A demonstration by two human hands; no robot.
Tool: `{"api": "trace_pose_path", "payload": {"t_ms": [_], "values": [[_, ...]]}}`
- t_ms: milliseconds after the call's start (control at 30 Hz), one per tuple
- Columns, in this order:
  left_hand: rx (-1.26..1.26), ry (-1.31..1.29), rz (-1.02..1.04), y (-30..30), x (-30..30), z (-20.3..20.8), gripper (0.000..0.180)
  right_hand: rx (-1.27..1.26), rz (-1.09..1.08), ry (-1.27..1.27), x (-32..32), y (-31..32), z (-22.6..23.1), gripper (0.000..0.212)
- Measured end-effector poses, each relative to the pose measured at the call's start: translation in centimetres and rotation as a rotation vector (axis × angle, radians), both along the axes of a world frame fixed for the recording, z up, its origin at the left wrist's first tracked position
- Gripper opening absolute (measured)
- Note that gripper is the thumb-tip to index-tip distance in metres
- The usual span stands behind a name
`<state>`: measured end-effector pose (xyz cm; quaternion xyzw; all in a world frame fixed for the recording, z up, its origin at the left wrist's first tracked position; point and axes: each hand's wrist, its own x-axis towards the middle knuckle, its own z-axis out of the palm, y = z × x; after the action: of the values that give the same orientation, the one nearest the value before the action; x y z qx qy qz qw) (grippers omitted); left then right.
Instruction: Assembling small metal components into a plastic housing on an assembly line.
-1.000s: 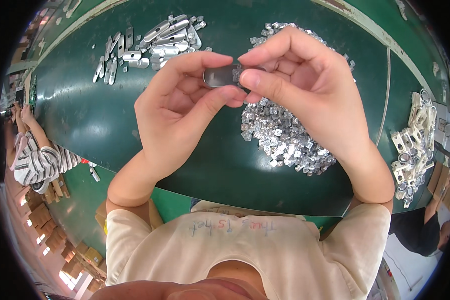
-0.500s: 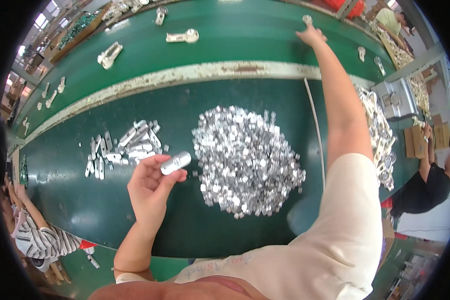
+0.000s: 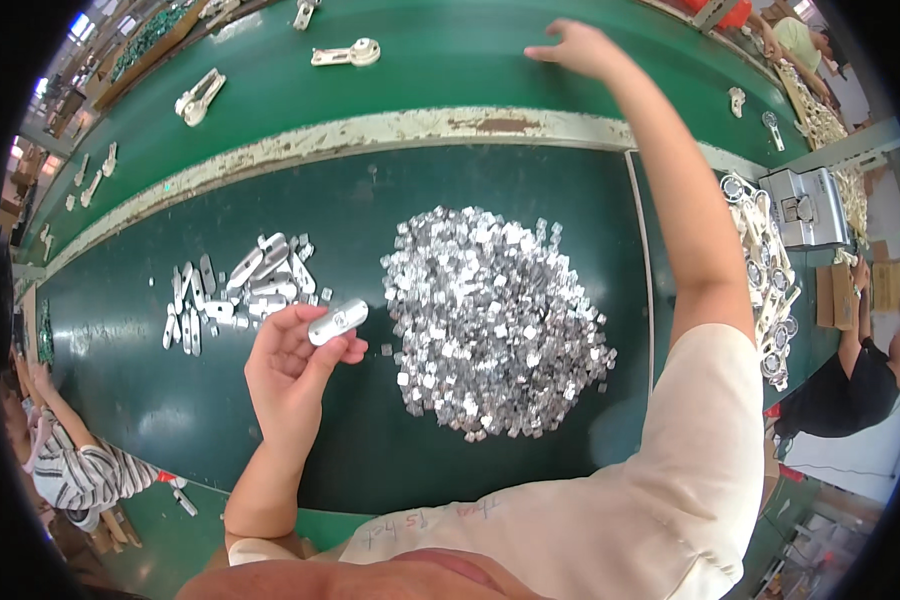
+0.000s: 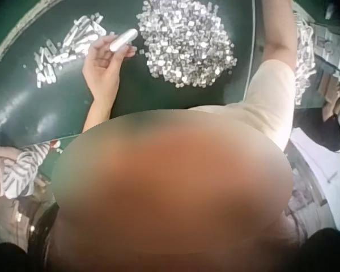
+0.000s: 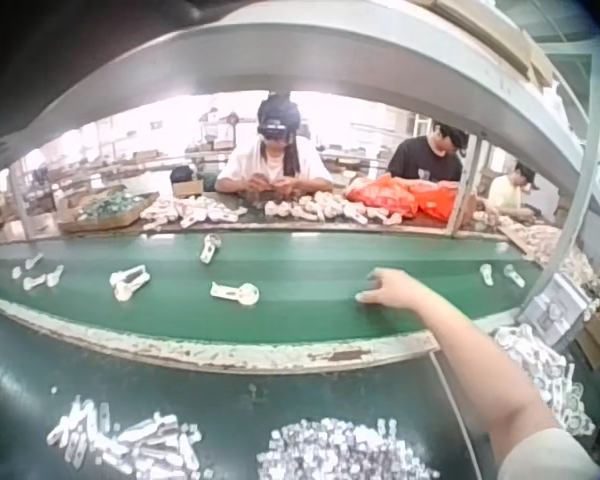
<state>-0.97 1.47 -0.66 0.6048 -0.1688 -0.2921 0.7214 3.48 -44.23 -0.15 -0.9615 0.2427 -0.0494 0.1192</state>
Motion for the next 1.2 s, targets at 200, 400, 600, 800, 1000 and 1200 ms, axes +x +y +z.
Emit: {"api": "trace_pose_path", "payload": {"t_ms": [200,400,600,800,1000,1200], "values": [[-0.006,0.006,-0.059,-0.4,-0.4,0.4,0.025,0.142,0.135,-0.068,-4.2,-4.7,-4.3,0.053],[-0.09,0.004,-0.099,0.0,-1.2,0.4,0.03,0.763,0.29,-0.53,-5.7,7.2,-1.8,0.026],[-0.121,-0.025,-0.138,0.1,-1.4,0.6,0.03,0.751,0.425,-0.484,-13.8,25.3,3.9,0.034],[-0.119,-0.053,-0.221,0.0,-1.6,0.4,0.031,0.465,0.71,-0.494,-14.9,26.4,3.0,0.037],[-0.118,-0.033,-0.236,0.2,-1.8,0.4,0.031,0.429,0.727,-0.452,-15.0,26.6,2.4,0.036],[-0.106,-0.061,-0.219,0.2,-2.0,0.3,0.029,0.398,0.735,-0.445,-15.0,26.5,2.2,0.036]]}}
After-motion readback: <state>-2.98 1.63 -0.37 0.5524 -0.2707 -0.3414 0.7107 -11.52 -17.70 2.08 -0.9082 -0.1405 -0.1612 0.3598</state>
